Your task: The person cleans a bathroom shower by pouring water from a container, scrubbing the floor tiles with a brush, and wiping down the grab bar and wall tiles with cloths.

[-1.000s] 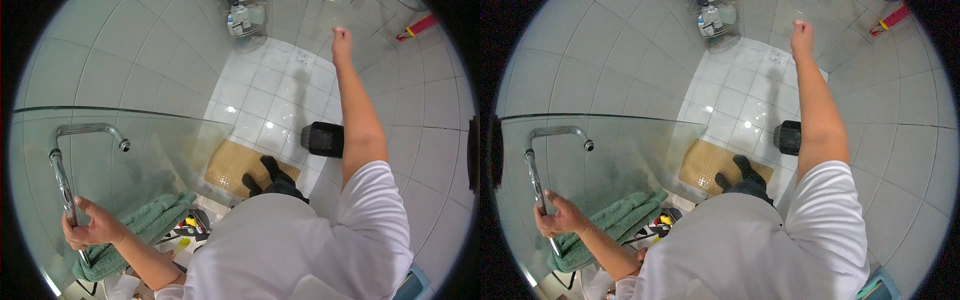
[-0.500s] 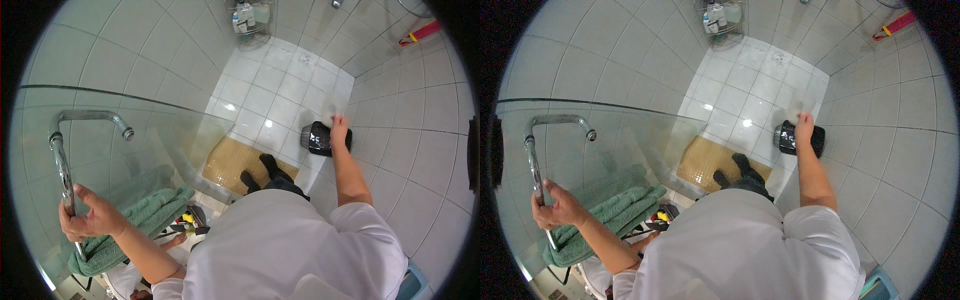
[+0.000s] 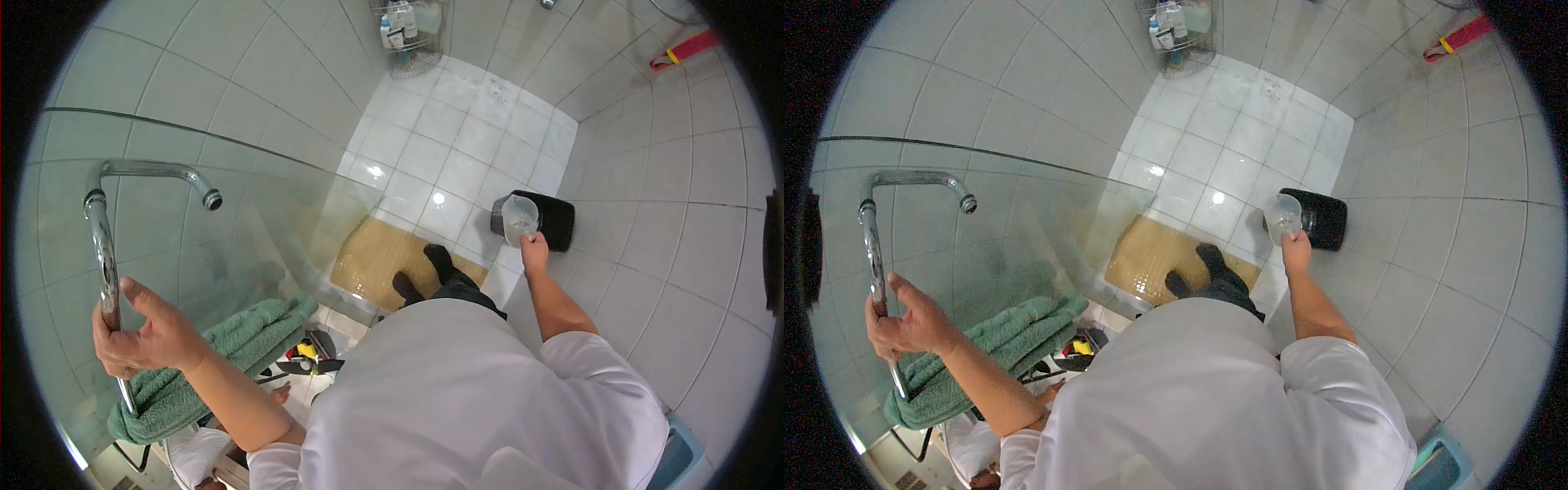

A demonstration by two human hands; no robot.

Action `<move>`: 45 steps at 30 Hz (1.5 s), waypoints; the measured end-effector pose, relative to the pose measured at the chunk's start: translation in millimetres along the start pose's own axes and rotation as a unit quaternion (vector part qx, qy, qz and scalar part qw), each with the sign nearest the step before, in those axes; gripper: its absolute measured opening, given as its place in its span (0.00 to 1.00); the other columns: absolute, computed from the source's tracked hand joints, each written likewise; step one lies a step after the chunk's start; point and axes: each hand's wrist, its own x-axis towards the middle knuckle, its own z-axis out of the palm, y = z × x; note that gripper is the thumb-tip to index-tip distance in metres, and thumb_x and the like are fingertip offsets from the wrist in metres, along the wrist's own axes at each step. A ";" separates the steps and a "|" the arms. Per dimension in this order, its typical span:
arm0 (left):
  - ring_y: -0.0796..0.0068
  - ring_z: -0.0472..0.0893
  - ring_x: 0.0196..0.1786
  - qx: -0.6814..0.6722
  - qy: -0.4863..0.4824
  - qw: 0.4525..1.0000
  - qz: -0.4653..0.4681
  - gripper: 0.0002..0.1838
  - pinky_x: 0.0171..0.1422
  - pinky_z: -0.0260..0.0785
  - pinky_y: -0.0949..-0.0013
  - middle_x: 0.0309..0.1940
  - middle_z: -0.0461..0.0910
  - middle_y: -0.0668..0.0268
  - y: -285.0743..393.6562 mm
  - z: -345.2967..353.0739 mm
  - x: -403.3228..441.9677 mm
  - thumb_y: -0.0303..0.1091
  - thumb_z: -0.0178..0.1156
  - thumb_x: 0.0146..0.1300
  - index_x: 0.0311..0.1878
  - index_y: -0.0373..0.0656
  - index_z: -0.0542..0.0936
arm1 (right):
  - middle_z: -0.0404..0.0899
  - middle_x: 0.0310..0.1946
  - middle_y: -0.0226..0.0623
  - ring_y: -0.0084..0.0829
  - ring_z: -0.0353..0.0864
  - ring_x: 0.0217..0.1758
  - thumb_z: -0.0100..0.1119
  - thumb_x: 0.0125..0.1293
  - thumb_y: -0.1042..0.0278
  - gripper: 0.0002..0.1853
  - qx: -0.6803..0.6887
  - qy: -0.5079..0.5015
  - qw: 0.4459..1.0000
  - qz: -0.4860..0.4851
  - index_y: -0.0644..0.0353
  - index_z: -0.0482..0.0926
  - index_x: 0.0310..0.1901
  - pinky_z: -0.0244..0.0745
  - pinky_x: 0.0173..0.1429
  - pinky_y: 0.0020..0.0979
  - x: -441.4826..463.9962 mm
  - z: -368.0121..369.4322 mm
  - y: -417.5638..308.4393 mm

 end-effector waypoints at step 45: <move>0.77 0.69 0.34 0.046 0.001 0.999 0.030 0.19 0.38 0.65 0.78 0.34 0.62 0.65 -1.6 2.5 1.3 0.38 0.61 0.49 0.39 0.37 0.67 | 0.69 0.18 0.38 0.30 0.67 0.24 0.55 0.48 0.62 0.12 -0.006 -0.119 0.992 -0.042 0.62 0.68 0.22 0.64 0.34 0.28 -7.3 14.3 -13.4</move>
